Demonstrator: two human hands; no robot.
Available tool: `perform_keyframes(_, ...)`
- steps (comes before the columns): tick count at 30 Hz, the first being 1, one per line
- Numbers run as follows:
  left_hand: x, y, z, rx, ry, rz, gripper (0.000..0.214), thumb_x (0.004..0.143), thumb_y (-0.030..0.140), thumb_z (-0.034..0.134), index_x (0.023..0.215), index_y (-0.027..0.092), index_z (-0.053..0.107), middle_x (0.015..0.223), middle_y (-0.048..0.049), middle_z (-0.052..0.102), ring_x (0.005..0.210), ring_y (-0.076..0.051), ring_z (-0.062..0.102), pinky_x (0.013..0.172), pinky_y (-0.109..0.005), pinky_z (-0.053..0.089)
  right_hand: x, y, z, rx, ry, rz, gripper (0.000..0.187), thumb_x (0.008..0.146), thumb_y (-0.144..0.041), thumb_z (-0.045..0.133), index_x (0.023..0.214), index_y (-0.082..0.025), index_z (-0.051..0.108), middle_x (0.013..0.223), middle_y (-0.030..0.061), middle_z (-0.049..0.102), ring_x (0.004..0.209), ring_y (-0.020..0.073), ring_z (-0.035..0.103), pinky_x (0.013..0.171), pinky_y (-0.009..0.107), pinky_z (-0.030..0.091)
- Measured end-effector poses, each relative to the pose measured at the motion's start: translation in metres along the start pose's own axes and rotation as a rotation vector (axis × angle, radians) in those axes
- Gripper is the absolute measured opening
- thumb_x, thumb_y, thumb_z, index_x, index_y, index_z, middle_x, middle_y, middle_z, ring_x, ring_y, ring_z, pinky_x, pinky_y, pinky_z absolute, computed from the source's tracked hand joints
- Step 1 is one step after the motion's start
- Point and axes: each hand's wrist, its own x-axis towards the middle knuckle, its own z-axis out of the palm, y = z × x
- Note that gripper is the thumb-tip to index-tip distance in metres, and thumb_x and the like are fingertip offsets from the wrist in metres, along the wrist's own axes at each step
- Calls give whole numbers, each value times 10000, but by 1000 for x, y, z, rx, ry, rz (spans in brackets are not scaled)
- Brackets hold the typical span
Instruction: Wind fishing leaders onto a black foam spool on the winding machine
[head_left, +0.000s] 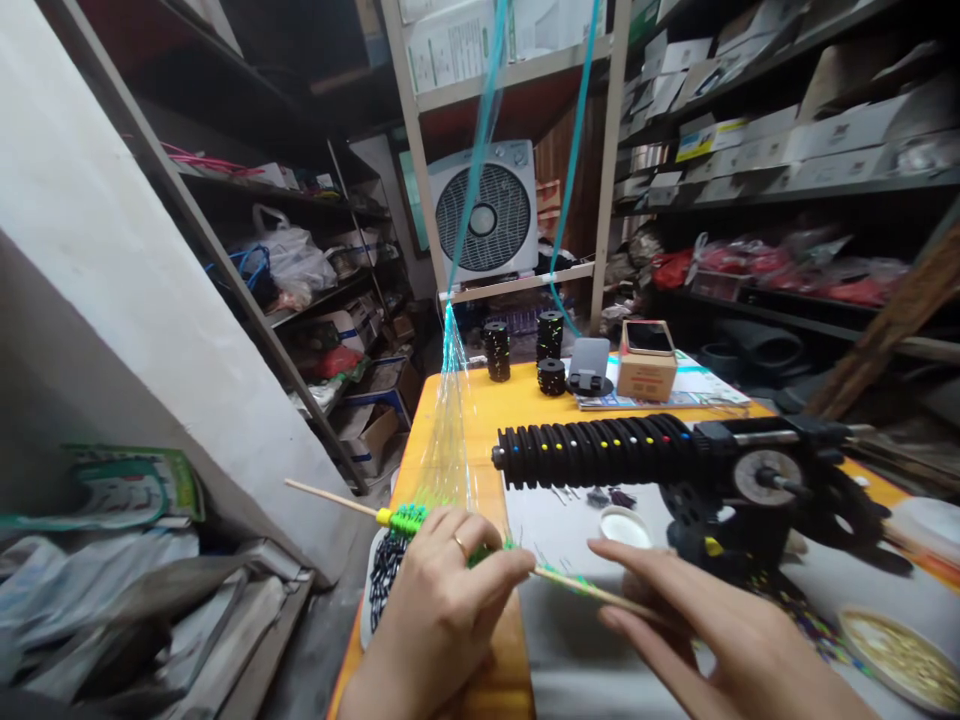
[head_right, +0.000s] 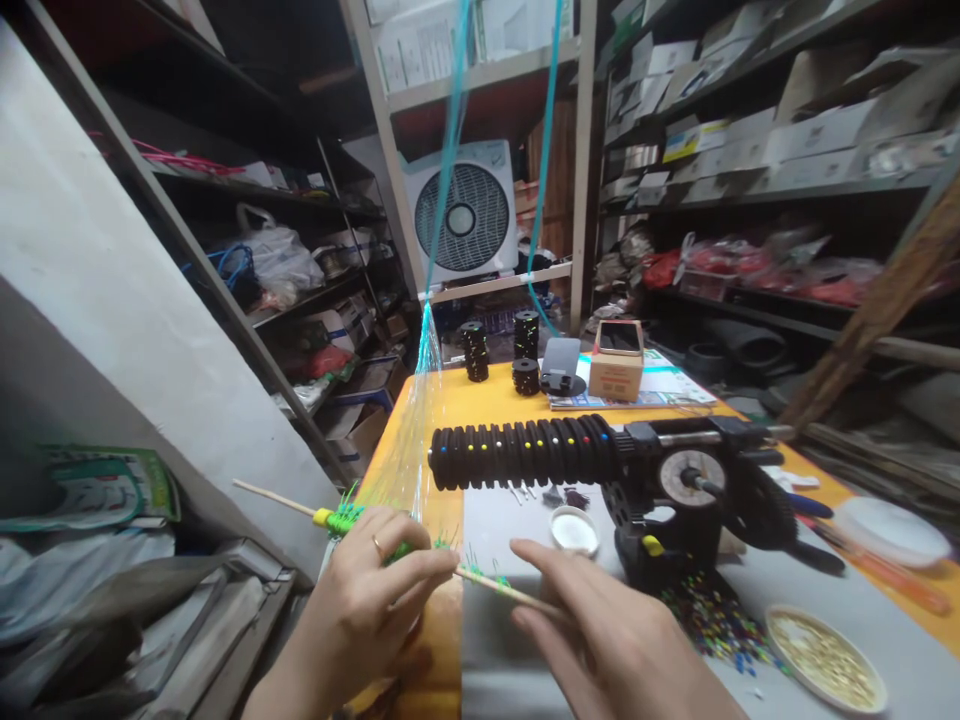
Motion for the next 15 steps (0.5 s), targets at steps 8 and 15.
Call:
perform_keyframes(8, -5, 4, 3, 55, 74, 93, 199, 883, 48, 506, 897, 174, 659, 692, -26, 586, 661, -171, 477, 694, -344, 383, 18, -23, 28, 247, -111, 125, 209, 961, -258, 558, 1161, -264, 616, 968, 17, 753, 809, 145, 737, 726, 193, 586)
perform_keyframes(15, -5, -5, 9, 100, 36, 66, 191, 950, 119, 501, 888, 214, 654, 707, -4, 619, 699, -169, 498, 763, -364, 378, 21, -16, 40, 122, -47, 36, 215, 1004, -280, 467, 938, -228, 665, 780, 31, 709, 669, 153, 695, 633, 220, 552)
